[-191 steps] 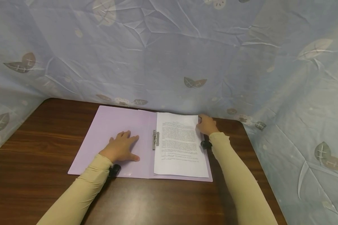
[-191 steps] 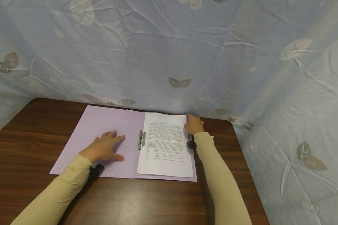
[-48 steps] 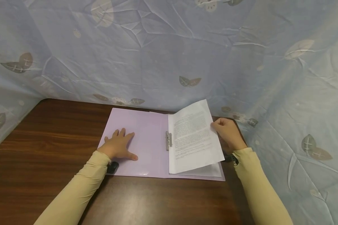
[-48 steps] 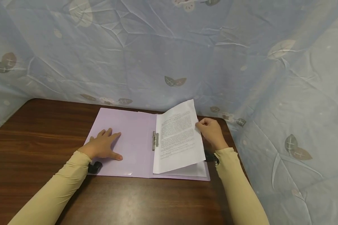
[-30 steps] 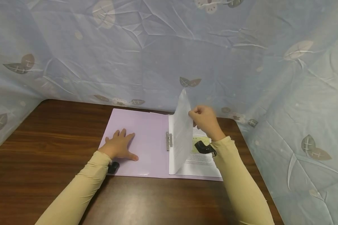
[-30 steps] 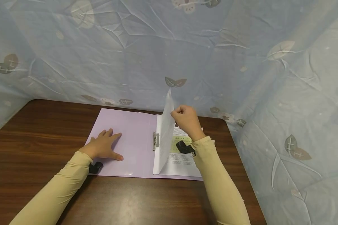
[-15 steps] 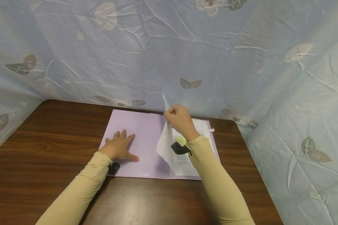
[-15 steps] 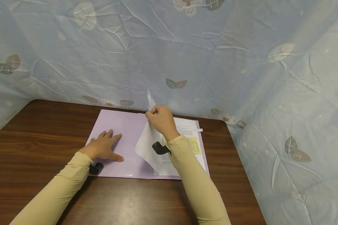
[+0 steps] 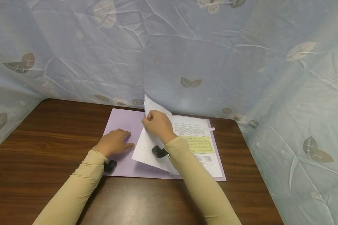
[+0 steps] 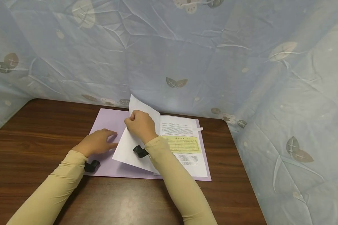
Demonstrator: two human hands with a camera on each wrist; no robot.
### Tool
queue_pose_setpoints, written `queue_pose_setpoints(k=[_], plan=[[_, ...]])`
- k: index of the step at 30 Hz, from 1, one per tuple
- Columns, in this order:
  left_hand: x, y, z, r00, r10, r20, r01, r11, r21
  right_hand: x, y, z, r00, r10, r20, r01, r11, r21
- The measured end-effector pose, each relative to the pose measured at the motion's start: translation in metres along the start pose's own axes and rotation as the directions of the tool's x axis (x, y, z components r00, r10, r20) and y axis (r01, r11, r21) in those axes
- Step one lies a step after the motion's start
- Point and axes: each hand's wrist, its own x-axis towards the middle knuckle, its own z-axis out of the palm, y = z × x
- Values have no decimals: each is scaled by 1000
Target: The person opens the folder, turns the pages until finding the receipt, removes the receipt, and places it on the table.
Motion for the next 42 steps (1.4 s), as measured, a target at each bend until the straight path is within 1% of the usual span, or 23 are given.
queue_pose_setpoints(k=[2,3,5,6,7,8,10,12,13,14,15,16,18,21,24,26,30,34,39,42], plan=[[-1,-2,-6,999,-3,-40,1,999,-34,1,-2,7,1000,-1,9,1,1000,-23],[-1,-4,-9,998,-4,-61,0,998,-65,2,-3,10,1000,-1,11,2,999,-34],[-2,-7,-15,996,11,-92,-25,987,-156,2,-5,16,1000,-1,16,2,999,-51],[-2,-10,-18,995,23,-99,-44,976,-212,3,-6,19,1000,1,20,1,998,-60],[-3,-12,-21,994,39,-98,-65,960,-274,3,-7,22,1000,1,24,0,998,-69],[-3,-15,-24,995,54,-85,-80,937,-341,3,-8,24,1000,2,28,0,997,-80],[-5,-20,-29,995,95,-38,-102,884,-456,3,-9,29,999,4,41,0,995,-95],[-7,-23,-33,992,125,15,-97,839,-535,3,-9,33,999,4,52,2,994,-113],[-7,-23,-34,990,132,39,-87,822,-563,3,-9,36,998,2,57,4,993,-119],[-7,-23,-34,989,137,56,-79,810,-581,3,-9,38,998,0,59,7,993,-121],[-7,-22,-33,988,140,67,-75,809,-583,2,-8,40,998,-3,58,11,992,-124],[-7,-22,-32,987,139,77,-69,814,-577,2,-8,42,998,-7,58,14,992,-124],[-6,-21,-29,986,136,93,-62,828,-557,2,-6,46,998,-14,57,21,992,-123],[-4,-21,-24,981,164,100,-86,841,-535,0,-5,50,999,-30,43,34,993,-115],[-3,-20,-21,975,202,96,-117,827,-550,-2,-3,53,999,-39,21,41,996,-80],[-3,-19,-20,974,207,92,-121,820,-559,-3,0,54,999,-44,5,44,998,-37],[-5,-19,-19,980,169,102,-85,827,-556,-2,8,58,999,-51,-9,51,998,42],[-8,-20,-19,983,134,129,-42,835,-549,-1,21,57,998,-60,4,59,996,74],[-9,-22,-18,978,97,186,17,848,-530,-4,46,46,999,-41,25,38,994,101],[-9,-24,-18,973,62,224,63,857,-512,-8,67,36,999,-23,36,19,995,97]])
